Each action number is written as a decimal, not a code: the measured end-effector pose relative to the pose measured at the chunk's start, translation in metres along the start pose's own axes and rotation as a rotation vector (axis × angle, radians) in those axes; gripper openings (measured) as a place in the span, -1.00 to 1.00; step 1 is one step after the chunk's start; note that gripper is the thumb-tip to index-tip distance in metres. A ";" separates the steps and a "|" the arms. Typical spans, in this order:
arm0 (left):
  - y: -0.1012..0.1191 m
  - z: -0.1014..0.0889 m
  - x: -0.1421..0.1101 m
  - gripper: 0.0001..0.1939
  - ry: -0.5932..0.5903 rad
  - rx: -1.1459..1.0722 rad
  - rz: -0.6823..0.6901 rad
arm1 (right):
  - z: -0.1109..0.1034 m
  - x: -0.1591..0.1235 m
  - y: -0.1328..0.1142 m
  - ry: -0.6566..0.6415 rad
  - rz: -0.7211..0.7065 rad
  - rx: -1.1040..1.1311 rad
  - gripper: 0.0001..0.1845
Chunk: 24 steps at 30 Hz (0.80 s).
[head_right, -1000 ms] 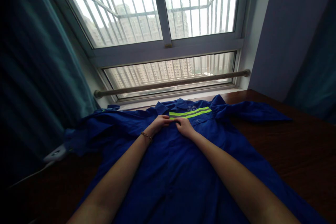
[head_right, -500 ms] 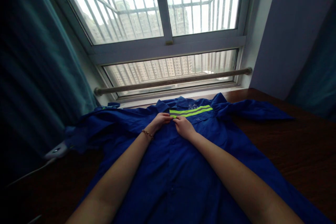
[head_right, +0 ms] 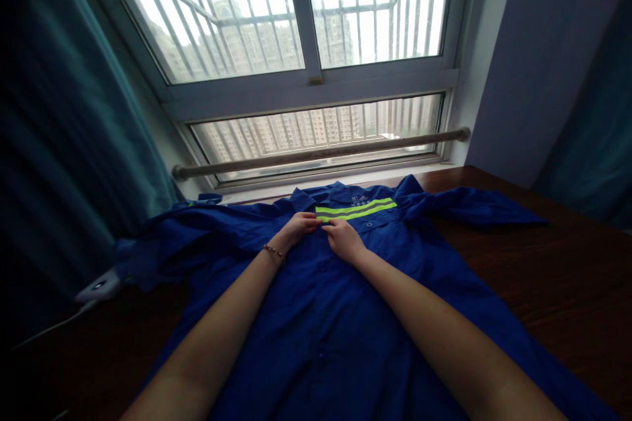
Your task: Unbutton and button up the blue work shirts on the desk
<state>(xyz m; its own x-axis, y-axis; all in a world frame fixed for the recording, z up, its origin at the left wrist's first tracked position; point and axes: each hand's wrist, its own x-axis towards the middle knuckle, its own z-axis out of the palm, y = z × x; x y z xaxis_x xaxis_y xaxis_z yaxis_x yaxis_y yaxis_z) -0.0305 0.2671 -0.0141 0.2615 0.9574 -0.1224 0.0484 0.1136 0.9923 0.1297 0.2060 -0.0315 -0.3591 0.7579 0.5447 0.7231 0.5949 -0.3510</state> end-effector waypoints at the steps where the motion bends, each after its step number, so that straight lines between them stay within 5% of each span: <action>1: 0.000 0.000 0.000 -0.69 -0.002 -0.001 0.000 | 0.000 0.000 0.000 -0.004 0.002 0.000 -0.66; 16: -0.003 -0.002 0.003 -0.73 0.001 -0.043 -0.005 | -0.004 0.000 -0.003 -0.063 0.001 -0.057 -0.65; 24: -0.004 -0.003 0.006 -0.77 0.054 -0.078 -0.010 | -0.007 -0.001 -0.015 -0.101 -0.163 -0.197 -0.49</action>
<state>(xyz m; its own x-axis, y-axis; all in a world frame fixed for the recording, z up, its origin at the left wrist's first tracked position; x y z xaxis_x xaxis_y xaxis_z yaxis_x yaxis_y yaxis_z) -0.0320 0.2727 -0.0190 0.2092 0.9687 -0.1338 -0.0254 0.1421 0.9895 0.1233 0.1952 -0.0217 -0.5303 0.6852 0.4993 0.7483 0.6551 -0.1042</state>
